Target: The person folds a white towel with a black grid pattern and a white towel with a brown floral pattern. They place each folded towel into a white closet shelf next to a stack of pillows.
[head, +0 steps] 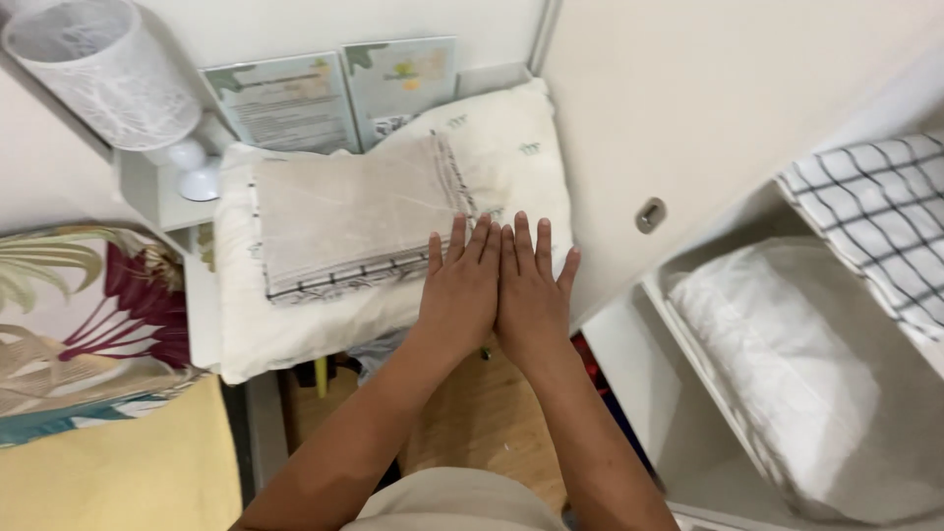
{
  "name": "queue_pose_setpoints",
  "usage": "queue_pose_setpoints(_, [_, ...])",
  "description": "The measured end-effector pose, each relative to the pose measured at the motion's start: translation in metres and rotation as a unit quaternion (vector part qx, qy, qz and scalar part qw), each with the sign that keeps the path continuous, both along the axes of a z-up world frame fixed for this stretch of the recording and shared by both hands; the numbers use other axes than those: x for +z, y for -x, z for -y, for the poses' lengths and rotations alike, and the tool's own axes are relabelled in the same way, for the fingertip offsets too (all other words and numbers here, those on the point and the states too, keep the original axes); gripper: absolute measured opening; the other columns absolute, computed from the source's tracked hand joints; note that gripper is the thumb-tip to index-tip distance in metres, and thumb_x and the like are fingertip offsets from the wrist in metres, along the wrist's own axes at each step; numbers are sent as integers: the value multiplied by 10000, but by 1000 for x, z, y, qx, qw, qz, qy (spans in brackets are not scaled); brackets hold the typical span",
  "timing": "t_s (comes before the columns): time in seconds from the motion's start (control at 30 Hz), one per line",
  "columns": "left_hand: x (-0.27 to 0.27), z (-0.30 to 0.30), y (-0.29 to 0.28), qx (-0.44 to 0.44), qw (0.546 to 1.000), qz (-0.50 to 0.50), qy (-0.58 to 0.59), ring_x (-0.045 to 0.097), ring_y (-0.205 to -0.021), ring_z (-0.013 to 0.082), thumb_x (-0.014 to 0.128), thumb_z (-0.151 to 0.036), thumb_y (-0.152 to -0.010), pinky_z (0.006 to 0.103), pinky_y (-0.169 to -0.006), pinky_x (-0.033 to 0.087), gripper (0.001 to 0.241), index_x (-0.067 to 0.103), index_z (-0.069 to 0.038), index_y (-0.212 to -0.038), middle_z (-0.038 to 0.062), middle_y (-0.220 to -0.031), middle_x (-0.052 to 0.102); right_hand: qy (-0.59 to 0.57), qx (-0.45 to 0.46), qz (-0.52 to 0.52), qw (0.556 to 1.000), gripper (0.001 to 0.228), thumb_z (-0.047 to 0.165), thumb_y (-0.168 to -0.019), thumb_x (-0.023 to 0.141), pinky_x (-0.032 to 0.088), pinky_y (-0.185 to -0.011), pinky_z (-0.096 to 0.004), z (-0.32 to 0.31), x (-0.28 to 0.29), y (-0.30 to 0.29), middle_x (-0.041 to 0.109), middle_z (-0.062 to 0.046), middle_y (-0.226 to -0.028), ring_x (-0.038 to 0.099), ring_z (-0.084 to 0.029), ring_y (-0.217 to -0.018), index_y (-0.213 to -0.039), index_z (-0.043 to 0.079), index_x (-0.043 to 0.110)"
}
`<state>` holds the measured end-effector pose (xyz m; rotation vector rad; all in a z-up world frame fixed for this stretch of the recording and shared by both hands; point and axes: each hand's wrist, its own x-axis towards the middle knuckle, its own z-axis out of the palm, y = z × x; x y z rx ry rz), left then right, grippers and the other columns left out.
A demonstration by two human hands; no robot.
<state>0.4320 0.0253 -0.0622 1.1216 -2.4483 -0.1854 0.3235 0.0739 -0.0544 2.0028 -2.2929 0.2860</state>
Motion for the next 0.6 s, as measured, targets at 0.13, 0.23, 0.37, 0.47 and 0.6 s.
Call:
queue_pose_setpoints(0.13, [-16,37,-36,34,999,20,3,166,-1541,388,558,-146,-900,619,-1209,120,689,351,-24,-1546,153,-1646,283,-48,14,26,998,1026,224,-745,693,-60,-1163,-679,36,2,-41,71,-143,-1728,-33,-353,-1546,-1623,57,188])
queue_pose_setpoints(0.23, [-20,60,-62,44,999,8,16,143,-1559,380,552,-152,-934,627,-1216,98,671,342,-33,-1560,148,-1664,268,51,36,-27,998,850,175,-872,633,-21,-1178,-689,69,-33,-57,141,-138,-1711,21,-354,-1575,-1615,59,236])
queue_pose_setpoints(0.37, [-31,81,-95,50,998,43,-20,100,-1552,385,555,-156,-898,621,-1207,81,725,302,-29,-1566,153,-1666,220,15,37,0,999,831,164,-866,592,-20,-1183,-679,92,-40,-91,133,-117,-1703,22,-333,-1573,-1610,74,233])
queue_pose_setpoints(0.47, [-46,98,-114,53,998,30,-11,98,-1558,389,536,-155,-929,628,-1206,85,692,308,-29,-1570,153,-1673,217,33,53,-3,998,778,150,-903,555,-8,-1183,-677,111,-60,-105,143,-118,-1707,37,-333,-1580,-1613,75,246])
queue_pose_setpoints(0.6, [-71,115,-129,70,997,29,-29,94,-1560,383,502,-166,-957,631,-1214,86,663,308,-56,-1580,121,-1678,210,61,75,-12,995,719,165,-951,521,8,-1179,-691,128,-86,-121,153,-132,-1712,48,-353,-1582,-1611,66,253])
